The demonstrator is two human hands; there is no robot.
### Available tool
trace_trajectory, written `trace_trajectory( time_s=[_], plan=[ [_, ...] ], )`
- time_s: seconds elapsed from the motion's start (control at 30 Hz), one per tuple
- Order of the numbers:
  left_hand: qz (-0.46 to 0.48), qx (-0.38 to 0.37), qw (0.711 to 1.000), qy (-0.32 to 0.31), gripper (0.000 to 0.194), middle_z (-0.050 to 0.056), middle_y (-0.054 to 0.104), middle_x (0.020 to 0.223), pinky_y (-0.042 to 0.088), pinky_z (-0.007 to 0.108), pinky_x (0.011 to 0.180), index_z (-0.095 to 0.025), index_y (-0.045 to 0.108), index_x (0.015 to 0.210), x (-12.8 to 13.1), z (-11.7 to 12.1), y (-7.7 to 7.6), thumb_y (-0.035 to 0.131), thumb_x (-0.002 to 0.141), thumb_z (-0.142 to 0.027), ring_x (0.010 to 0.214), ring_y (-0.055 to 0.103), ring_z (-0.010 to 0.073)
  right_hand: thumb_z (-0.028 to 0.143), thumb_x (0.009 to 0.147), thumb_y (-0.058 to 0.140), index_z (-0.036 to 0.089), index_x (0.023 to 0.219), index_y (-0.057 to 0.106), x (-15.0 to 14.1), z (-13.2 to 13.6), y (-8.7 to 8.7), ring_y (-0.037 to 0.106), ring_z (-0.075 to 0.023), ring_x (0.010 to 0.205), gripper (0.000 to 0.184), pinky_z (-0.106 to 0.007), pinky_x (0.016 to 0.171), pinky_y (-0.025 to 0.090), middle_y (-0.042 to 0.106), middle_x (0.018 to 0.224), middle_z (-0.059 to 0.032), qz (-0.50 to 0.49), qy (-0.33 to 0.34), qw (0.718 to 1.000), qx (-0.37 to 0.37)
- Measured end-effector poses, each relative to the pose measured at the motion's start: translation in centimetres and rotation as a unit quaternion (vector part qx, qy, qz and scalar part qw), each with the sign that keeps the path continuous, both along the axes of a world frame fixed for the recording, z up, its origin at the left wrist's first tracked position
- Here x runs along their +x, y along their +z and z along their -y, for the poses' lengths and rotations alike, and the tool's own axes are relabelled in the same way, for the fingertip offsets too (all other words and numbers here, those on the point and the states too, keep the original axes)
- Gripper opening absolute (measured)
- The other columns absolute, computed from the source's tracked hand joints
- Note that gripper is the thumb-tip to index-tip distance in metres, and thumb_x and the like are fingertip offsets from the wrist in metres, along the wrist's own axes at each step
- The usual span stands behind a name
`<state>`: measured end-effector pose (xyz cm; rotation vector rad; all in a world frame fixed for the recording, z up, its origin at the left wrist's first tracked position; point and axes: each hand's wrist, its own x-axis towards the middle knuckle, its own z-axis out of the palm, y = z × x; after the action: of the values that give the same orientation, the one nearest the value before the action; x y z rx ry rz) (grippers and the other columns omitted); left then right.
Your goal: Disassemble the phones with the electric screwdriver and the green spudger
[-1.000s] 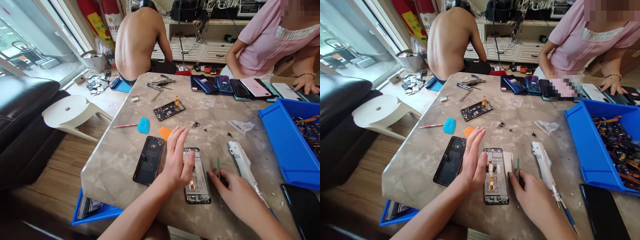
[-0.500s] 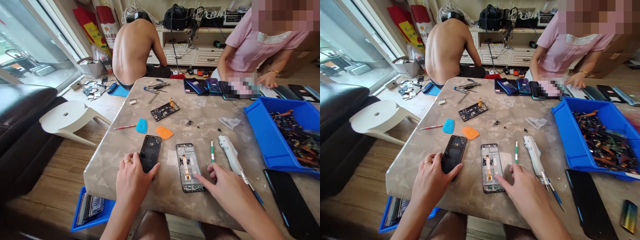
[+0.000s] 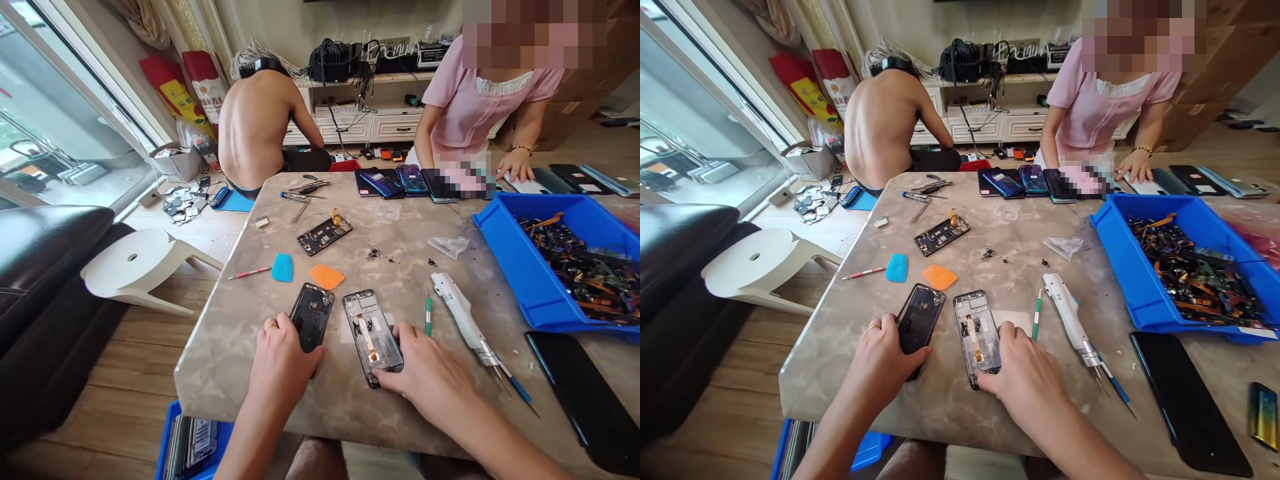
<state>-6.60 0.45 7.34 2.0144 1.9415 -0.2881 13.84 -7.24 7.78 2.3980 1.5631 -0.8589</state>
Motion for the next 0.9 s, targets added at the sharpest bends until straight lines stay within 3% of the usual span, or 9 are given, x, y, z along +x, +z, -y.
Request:
trace_trajectory(
  time_s=[0.1, 0.2, 0.3, 0.43, 0.53, 0.63, 0.77, 0.9],
  plan=[
    [-0.013, -0.003, 1.0, 0.028, 0.044, 0.022, 0.057, 0.127, 0.051, 0.045, 0.099, -0.012, 0.054, 0.112, 0.7, 0.3, 0.3, 0.074, 0.084, -0.039, 0.121, 0.058, 0.0395, 0.049, 0.091, 0.074, 0.019, 0.12, 0.059, -0.4, 0.3, -0.7, 0.073, -0.0383, 0.111, 0.044, -0.044, 0.077, 0.053, 0.07, 0.12, -0.0115, 0.012, -0.002, 0.999, 0.041],
    [-0.018, -0.004, 0.998, 0.058, 0.046, 0.022, 0.057, 0.127, 0.052, 0.05, 0.095, -0.012, 0.053, 0.112, 1.3, 0.4, 0.3, 0.073, 0.08, -0.039, 0.124, 0.055, 0.0434, 0.057, 0.09, 0.075, 0.016, 0.131, 0.057, -0.8, 0.0, -1.3, 0.069, -0.0386, 0.118, 0.06, -0.045, 0.08, 0.057, 0.065, 0.128, -0.0144, 0.033, 0.003, 0.996, 0.077],
    [-0.011, -0.002, 0.997, 0.073, 0.052, 0.023, 0.056, 0.129, 0.051, 0.053, 0.096, -0.012, 0.051, 0.114, 1.5, 0.4, 0.2, 0.075, 0.077, -0.041, 0.129, 0.052, 0.0456, 0.052, 0.088, 0.08, 0.009, 0.144, 0.05, -1.2, -0.8, -1.4, 0.065, -0.0392, 0.125, 0.077, -0.046, 0.091, 0.058, 0.062, 0.132, -0.0184, 0.025, 0.007, 0.997, 0.072],
    [0.028, -0.008, 0.997, 0.072, 0.044, 0.02, 0.062, 0.123, 0.05, 0.042, 0.092, -0.014, 0.047, 0.114, 1.0, 0.4, 0.3, 0.072, 0.083, -0.034, 0.124, 0.059, 0.0386, 0.045, 0.088, 0.08, 0.006, 0.155, 0.041, -1.2, -1.2, -1.2, 0.062, -0.0391, 0.13, 0.086, -0.047, 0.098, 0.056, 0.059, 0.14, -0.0202, 0.0, -0.003, 0.998, 0.057],
    [0.068, -0.027, 0.995, 0.066, 0.038, 0.014, 0.067, 0.114, 0.048, 0.036, 0.084, -0.017, 0.045, 0.116, 0.5, 0.4, 0.3, 0.069, 0.089, -0.028, 0.109, 0.067, 0.0323, 0.045, 0.092, 0.076, 0.009, 0.159, 0.036, -1.0, -0.9, -1.2, 0.057, -0.038, 0.137, 0.086, -0.046, 0.099, 0.055, 0.055, 0.147, -0.0196, -0.024, -0.015, 0.998, 0.055],
    [0.095, -0.035, 0.993, 0.057, 0.03, 0.016, 0.068, 0.117, 0.046, 0.038, 0.086, -0.02, 0.049, 0.11, 0.1, 0.3, 0.2, 0.07, 0.092, -0.031, 0.112, 0.066, 0.0364, 0.041, 0.087, 0.081, 0.011, 0.153, 0.041, -0.9, -0.9, -0.9, 0.056, -0.039, 0.136, 0.083, -0.047, 0.1, 0.052, 0.057, 0.144, -0.0195, -0.051, -0.035, 0.997, 0.05],
    [0.148, -0.032, 0.987, 0.06, 0.008, 0.019, 0.069, 0.109, 0.044, 0.043, 0.089, -0.02, 0.053, 0.099, -0.4, -0.1, 0.1, 0.054, 0.097, -0.027, 0.112, 0.064, 0.04, 0.033, 0.077, 0.086, 0.012, 0.134, 0.052, -1.0, -1.4, -0.4, 0.062, -0.0422, 0.125, 0.07, -0.047, 0.097, 0.049, 0.063, 0.132, -0.0208, -0.084, -0.046, 0.994, 0.048],
    [0.265, -0.058, 0.959, 0.083, 0.007, 0.012, 0.072, 0.1, 0.048, 0.04, 0.086, -0.021, 0.058, 0.094, -1.0, -0.5, 0.3, 0.055, 0.088, -0.023, 0.102, 0.067, 0.0335, 0.031, 0.084, 0.075, 0.017, 0.121, 0.056, -0.9, -1.3, -1.1, 0.071, -0.0371, 0.103, 0.044, -0.041, 0.081, 0.05, 0.073, 0.11, -0.0142, -0.144, -0.037, 0.987, 0.057]
  ],
)
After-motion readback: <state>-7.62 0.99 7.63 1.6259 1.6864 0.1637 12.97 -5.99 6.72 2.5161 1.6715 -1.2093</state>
